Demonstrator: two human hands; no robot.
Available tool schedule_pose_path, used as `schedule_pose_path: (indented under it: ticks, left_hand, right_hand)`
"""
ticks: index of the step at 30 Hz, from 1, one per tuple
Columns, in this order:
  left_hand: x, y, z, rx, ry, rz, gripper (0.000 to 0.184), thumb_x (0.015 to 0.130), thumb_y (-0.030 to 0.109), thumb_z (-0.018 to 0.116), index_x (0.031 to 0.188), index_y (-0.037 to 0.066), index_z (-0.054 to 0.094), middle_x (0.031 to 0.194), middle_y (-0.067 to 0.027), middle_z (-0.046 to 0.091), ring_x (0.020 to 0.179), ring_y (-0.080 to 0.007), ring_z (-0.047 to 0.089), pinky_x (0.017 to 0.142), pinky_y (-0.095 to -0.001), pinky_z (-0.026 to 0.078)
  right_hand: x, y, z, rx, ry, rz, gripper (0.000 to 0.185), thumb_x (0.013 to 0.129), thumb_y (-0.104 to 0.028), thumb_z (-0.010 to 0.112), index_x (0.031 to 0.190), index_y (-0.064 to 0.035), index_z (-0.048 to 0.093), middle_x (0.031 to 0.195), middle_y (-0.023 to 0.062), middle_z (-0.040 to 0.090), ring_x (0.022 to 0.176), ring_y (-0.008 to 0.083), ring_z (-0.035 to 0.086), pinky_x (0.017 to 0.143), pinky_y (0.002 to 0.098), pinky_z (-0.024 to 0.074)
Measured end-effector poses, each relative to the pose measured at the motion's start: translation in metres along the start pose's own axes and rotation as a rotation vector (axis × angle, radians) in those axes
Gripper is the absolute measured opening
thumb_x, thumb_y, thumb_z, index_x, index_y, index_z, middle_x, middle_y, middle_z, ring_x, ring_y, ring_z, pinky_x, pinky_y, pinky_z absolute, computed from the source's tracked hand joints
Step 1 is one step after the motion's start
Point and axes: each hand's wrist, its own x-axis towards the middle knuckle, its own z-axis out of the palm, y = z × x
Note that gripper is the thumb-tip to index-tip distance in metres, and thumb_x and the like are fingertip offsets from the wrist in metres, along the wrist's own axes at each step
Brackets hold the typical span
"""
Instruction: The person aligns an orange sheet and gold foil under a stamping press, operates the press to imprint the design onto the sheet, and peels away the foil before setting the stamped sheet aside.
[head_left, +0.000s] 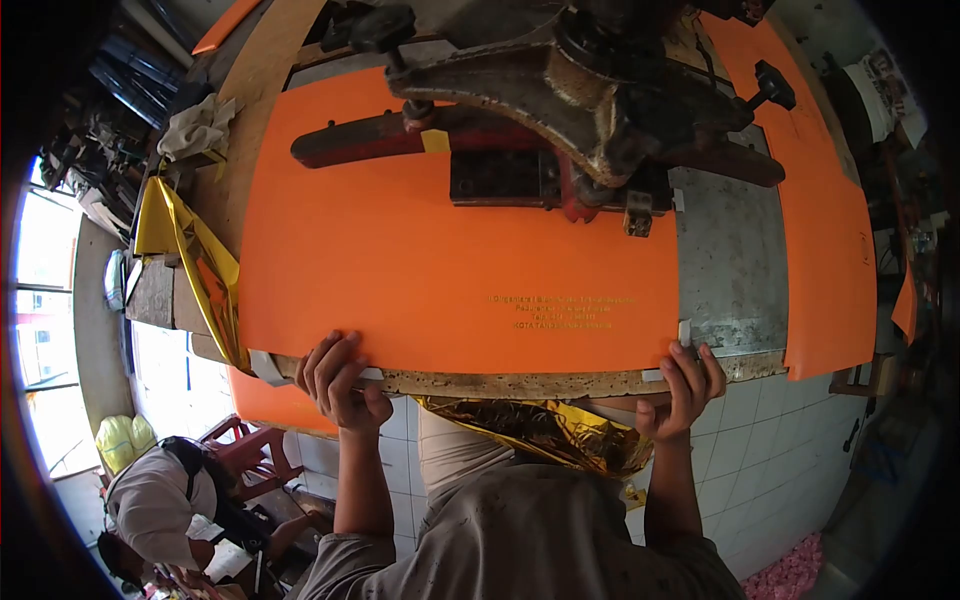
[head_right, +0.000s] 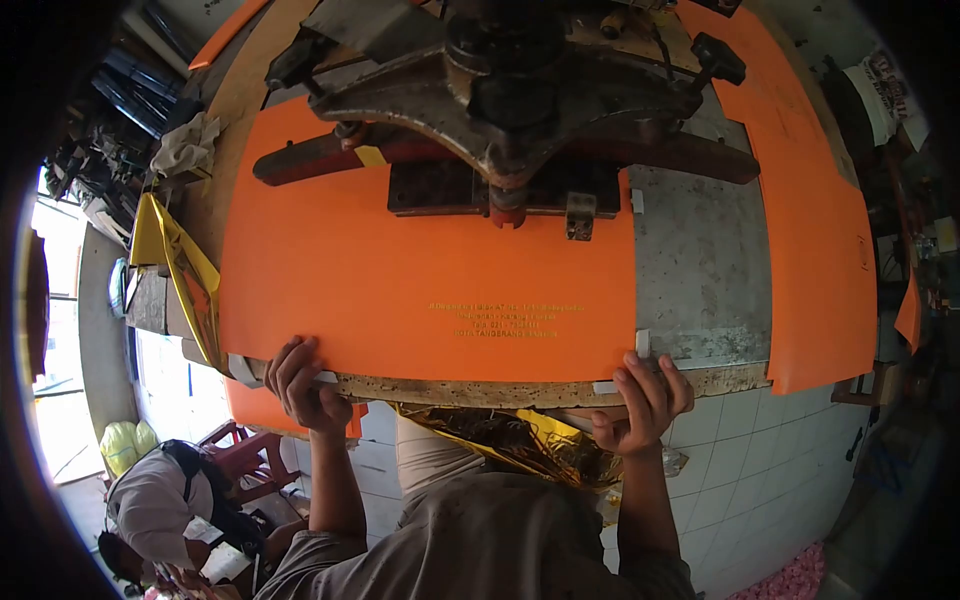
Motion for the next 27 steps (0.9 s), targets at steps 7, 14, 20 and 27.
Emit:
schedule_pose_path:
  ticks: [7, 14, 20, 27]
  left_hand:
    - [0.001, 0.004, 0.006, 0.086, 0.010, -0.006, 0.044, 0.106, 0.046, 0.038, 0.110, 0.013, 0.067, 0.118, -0.0083, 0.072, 0.117, -0.0313, 0.064, 0.106, -0.0475, 0.040]
    - [-0.004, 0.001, 0.001, 0.094, -0.051, -0.010, 0.045, 0.107, 0.045, 0.036, 0.113, 0.012, 0.066, 0.123, -0.0112, 0.071, 0.120, -0.0331, 0.062, 0.108, -0.0489, 0.038]
    - [0.009, 0.009, 0.002, 0.194, -0.050, -0.020, 0.052, 0.107, 0.046, 0.032, 0.117, 0.008, 0.066, 0.124, -0.0153, 0.070, 0.122, -0.0366, 0.062, 0.109, -0.0507, 0.038]
    - [0.002, 0.006, 0.006, 0.175, -0.041, -0.015, 0.056, 0.107, 0.046, 0.029, 0.117, 0.007, 0.067, 0.123, -0.0149, 0.070, 0.119, -0.0363, 0.063, 0.108, -0.0499, 0.039]
  right_hand:
    - [-0.006, 0.002, 0.002, -0.015, 0.015, 0.006, 0.053, 0.098, -0.053, 0.046, 0.117, -0.0091, 0.071, 0.127, 0.0049, 0.070, 0.132, 0.0306, 0.049, 0.108, 0.0445, 0.0317]
    - [0.003, -0.011, -0.010, 0.010, -0.088, 0.143, 0.057, 0.101, -0.056, 0.041, 0.115, -0.0102, 0.073, 0.126, 0.0027, 0.071, 0.136, 0.0324, 0.048, 0.116, 0.0500, 0.0244]
    - [0.024, -0.009, -0.023, -0.144, -0.178, 0.093, 0.056, 0.101, -0.061, 0.045, 0.117, -0.0157, 0.075, 0.124, -0.0046, 0.073, 0.141, 0.0319, 0.047, 0.125, 0.0542, 0.0077]
    - [0.024, 0.002, -0.019, -0.119, -0.214, 0.020, 0.050, 0.102, -0.060, 0.046, 0.118, -0.0231, 0.075, 0.124, -0.0091, 0.074, 0.134, 0.0240, 0.056, 0.124, 0.0472, 0.0136]
